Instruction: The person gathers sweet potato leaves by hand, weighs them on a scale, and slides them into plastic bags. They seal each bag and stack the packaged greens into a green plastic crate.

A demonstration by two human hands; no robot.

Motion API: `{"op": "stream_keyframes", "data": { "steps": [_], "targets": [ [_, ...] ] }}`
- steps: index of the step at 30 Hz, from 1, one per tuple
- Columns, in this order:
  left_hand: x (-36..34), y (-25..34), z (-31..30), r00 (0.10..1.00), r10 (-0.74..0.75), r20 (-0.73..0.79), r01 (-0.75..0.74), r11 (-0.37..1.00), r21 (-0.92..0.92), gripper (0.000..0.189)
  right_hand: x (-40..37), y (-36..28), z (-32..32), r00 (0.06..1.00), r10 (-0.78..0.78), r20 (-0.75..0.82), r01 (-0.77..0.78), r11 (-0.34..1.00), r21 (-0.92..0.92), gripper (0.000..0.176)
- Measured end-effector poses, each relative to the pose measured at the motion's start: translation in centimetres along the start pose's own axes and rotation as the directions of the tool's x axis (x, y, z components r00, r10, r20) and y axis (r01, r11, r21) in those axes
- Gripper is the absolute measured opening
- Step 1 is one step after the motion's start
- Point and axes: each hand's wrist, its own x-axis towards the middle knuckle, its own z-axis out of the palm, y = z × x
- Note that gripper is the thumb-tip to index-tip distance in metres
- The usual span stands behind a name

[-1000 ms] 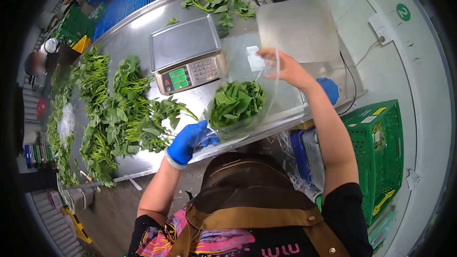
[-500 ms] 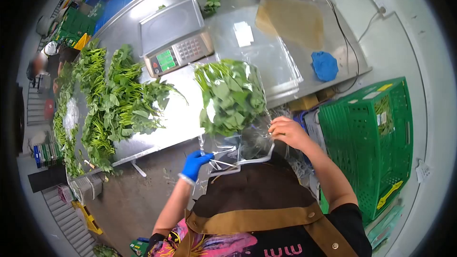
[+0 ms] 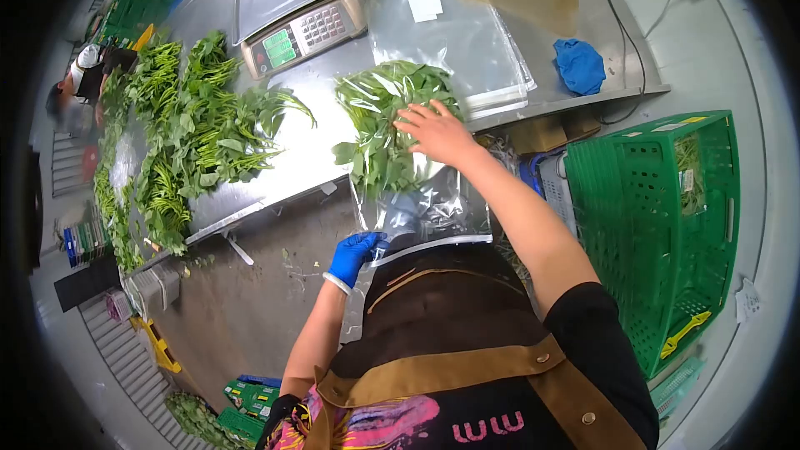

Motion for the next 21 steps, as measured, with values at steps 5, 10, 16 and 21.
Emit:
{"op": "stream_keyframes", "data": {
  "steps": [5, 10, 16, 21],
  "targets": [
    [-2.5, 1.3, 1.0, 0.986, 0.015, 0.167, 0.035, 0.957, -0.289, 0.037, -1.1, -7.4, -4.3, 0.998, 0.049, -0.044, -0.035, 0.959, 0.28, 0.023],
    [-3.9, -0.6, 0.8, 0.998, -0.054, 0.027, 0.06, 0.941, -0.333, 0.03, -6.4, -17.3, 1.5, 0.967, -0.253, 0.012, 0.226, 0.886, 0.404, 0.015],
    [-3.7, -3.1, 1.2, 0.996, 0.056, -0.067, -0.072, 0.964, -0.255, 0.026, -7.2, -17.8, 2.5, 0.945, -0.328, 0.006, 0.311, 0.9, 0.306, 0.009],
    [-2.9, -2.1, 1.4, 0.998, 0.035, -0.048, -0.05, 0.933, -0.357, 0.032, -10.8, -16.4, -1.0, 0.894, -0.446, 0.047, 0.374, 0.799, 0.47, 0.008]
  ]
}}
